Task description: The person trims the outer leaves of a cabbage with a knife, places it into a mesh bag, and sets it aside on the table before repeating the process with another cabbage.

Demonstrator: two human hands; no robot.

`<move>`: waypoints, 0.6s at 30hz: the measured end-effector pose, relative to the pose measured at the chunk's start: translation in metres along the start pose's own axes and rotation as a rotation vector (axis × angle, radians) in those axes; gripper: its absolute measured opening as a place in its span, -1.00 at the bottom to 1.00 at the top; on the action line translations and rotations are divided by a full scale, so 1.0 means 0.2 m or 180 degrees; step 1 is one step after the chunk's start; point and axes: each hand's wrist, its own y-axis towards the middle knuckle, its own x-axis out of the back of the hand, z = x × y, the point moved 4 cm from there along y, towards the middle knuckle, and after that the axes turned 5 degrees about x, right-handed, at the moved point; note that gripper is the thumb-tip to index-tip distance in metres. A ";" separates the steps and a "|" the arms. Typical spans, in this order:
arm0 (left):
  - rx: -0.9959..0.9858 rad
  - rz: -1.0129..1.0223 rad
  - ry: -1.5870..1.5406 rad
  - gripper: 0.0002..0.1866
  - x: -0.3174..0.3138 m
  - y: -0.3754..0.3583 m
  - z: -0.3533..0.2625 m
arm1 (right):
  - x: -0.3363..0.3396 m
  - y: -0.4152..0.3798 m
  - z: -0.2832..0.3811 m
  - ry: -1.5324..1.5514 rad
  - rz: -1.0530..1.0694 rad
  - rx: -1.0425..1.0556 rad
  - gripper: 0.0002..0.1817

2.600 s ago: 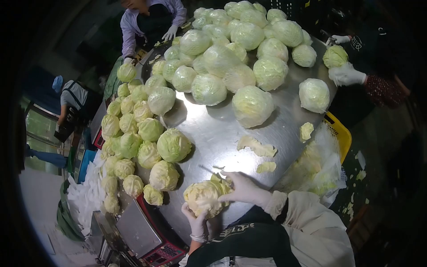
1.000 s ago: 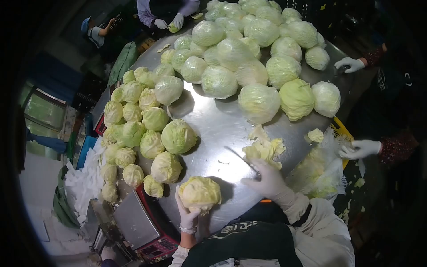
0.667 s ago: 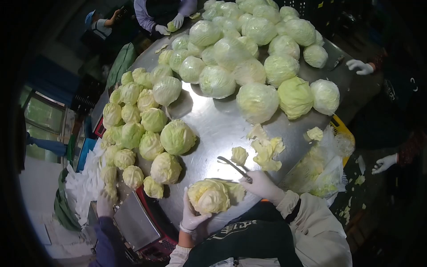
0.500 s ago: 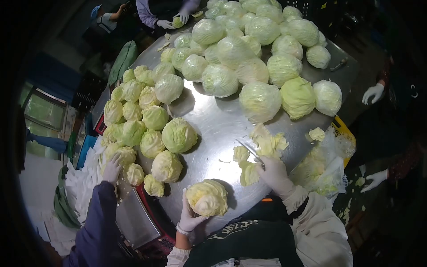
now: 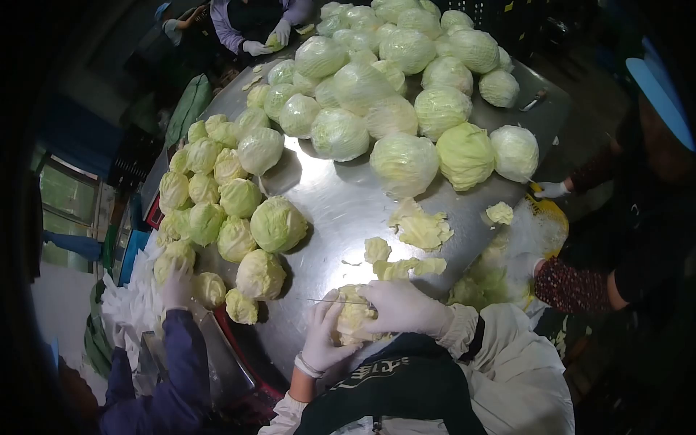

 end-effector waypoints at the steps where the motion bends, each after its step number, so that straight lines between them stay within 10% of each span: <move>1: -0.0003 0.0034 -0.0033 0.05 0.00 0.01 0.00 | 0.00 -0.01 -0.03 -0.0009 -0.0017 -0.0014 -0.34; 18: 0.0160 0.0227 0.0162 0.06 0.00 0.00 0.01 | -0.04 -0.02 -0.12 0.0416 -0.0745 0.0382 -0.46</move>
